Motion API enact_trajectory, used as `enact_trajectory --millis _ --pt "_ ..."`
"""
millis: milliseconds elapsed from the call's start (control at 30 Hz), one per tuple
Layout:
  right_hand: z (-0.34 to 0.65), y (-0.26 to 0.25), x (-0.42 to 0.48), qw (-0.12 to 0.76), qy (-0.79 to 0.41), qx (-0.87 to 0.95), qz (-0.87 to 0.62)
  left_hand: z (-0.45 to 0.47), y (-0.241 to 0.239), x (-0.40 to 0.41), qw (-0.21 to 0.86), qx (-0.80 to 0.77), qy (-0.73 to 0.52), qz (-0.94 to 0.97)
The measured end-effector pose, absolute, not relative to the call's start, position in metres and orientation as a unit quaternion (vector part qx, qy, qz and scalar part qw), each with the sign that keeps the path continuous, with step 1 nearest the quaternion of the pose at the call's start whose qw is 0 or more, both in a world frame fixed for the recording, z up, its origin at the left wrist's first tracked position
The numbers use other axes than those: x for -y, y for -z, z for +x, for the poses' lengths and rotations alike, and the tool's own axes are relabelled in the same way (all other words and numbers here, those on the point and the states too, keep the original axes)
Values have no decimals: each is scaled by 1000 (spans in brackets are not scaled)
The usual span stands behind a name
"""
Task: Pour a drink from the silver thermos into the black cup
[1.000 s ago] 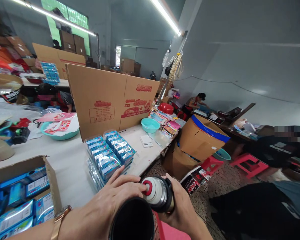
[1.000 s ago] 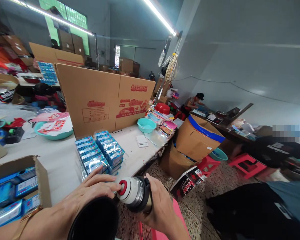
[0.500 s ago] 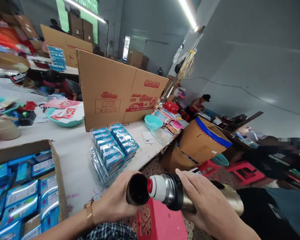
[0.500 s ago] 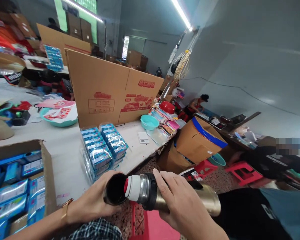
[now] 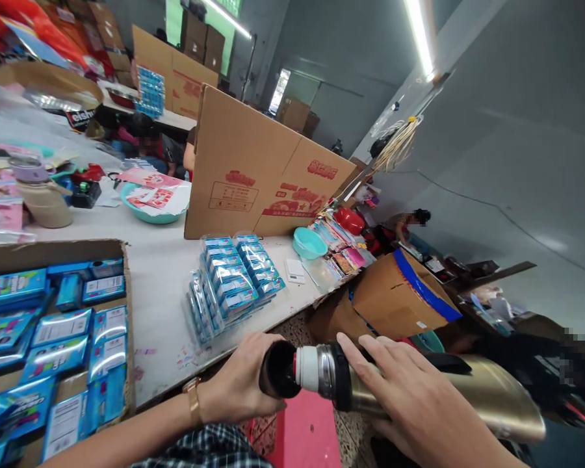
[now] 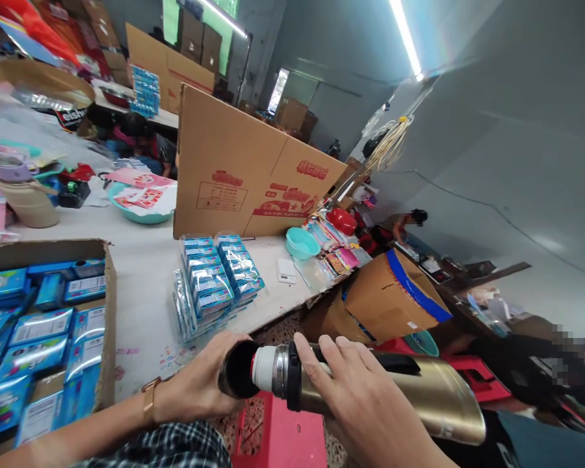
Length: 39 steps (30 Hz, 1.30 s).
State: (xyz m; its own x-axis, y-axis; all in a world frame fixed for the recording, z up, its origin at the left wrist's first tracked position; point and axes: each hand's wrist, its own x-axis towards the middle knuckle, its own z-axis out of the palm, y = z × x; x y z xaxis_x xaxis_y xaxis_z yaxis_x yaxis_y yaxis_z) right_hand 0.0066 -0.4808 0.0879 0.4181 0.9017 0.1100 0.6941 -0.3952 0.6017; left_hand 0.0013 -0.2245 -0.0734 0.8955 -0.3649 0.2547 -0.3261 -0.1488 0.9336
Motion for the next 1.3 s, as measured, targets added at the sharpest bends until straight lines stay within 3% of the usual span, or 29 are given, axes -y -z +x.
enact_trajectory --millis 267,533,1300 --pt "9 -102 481 258 -231 -497 796 2 95 226 626 230 17 745" --pt "4 -112 492 302 -151 -460 821 0 103 229 624 219 9 750" --pt "7 -120 473 274 -201 -469 815 1 106 227 638 208 17 741"
